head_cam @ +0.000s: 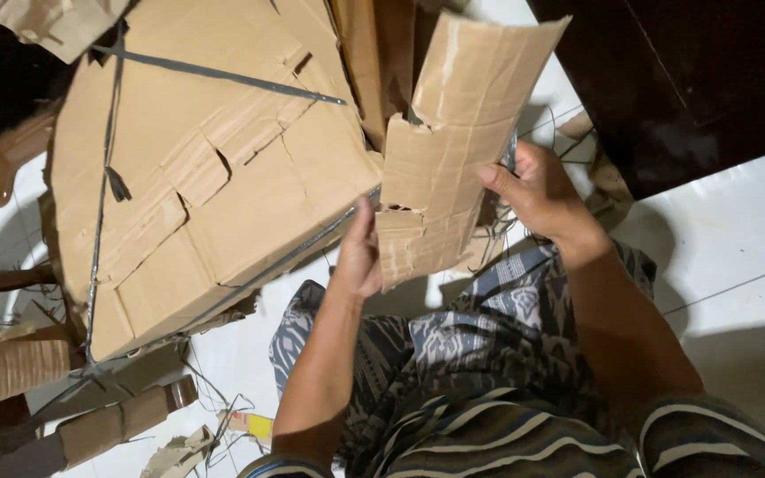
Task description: Wrapping a wooden chair frame with cardboard and securing it with string for protection.
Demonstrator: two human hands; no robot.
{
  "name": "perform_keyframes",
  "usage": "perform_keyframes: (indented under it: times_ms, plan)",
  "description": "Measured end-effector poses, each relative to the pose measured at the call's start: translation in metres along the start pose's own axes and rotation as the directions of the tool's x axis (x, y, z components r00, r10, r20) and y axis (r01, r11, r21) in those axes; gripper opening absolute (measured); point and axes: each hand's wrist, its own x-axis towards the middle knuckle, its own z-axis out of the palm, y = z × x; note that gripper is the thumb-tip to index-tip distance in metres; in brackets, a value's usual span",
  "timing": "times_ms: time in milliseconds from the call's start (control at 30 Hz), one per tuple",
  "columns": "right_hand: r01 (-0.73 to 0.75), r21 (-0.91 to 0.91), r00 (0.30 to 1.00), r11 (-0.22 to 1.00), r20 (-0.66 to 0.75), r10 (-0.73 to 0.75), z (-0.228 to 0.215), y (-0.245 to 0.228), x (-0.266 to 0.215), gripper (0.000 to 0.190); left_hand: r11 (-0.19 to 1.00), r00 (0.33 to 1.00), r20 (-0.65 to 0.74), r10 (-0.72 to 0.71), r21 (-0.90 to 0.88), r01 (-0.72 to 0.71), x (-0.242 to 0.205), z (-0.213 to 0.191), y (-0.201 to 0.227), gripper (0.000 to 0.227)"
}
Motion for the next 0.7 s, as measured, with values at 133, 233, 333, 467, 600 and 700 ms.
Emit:
perform_keyframes:
  times_ms: [133,233,333,467,600,700]
  plan:
    - [-0.084,-0.314,0.995,0.946,-0.069,0.066,0.008,-0.033,0.003,0.052,0.83,0.876,0.299,0.379,0.308,-0.465,0.0,-0.024,0.016,0.06]
    - [-0.055,-0.415,0.996,0.908,-0.08,0.024,0.01,-0.025,-0.005,0.058,0.563,0.769,0.353,0.533,0.531,-0.633,-0.018,-0.005,0.02,0.033]
    - [0.012,-0.512,0.992,0.859,-0.101,-0.074,0.001,0.006,-0.008,0.056,0.419,0.697,0.353,0.624,0.603,-0.679,-0.028,0.009,0.02,0.018]
    - [0.214,-0.399,0.94,0.892,-0.164,-0.299,0.001,0.016,0.009,0.037,0.251,0.498,0.238,0.834,0.64,-0.726,-0.033,0.034,0.031,0.018]
    - [0.39,-0.322,0.796,0.863,-0.354,-0.491,0.024,-0.038,0.022,0.04,-0.045,0.191,0.266,0.945,0.683,-0.729,-0.036,0.087,0.055,0.045]
    - [0.35,-0.552,0.719,0.757,-0.36,-0.595,0.02,-0.051,0.005,0.048,-0.197,0.065,0.35,0.934,0.66,-0.725,-0.024,0.099,0.082,0.031]
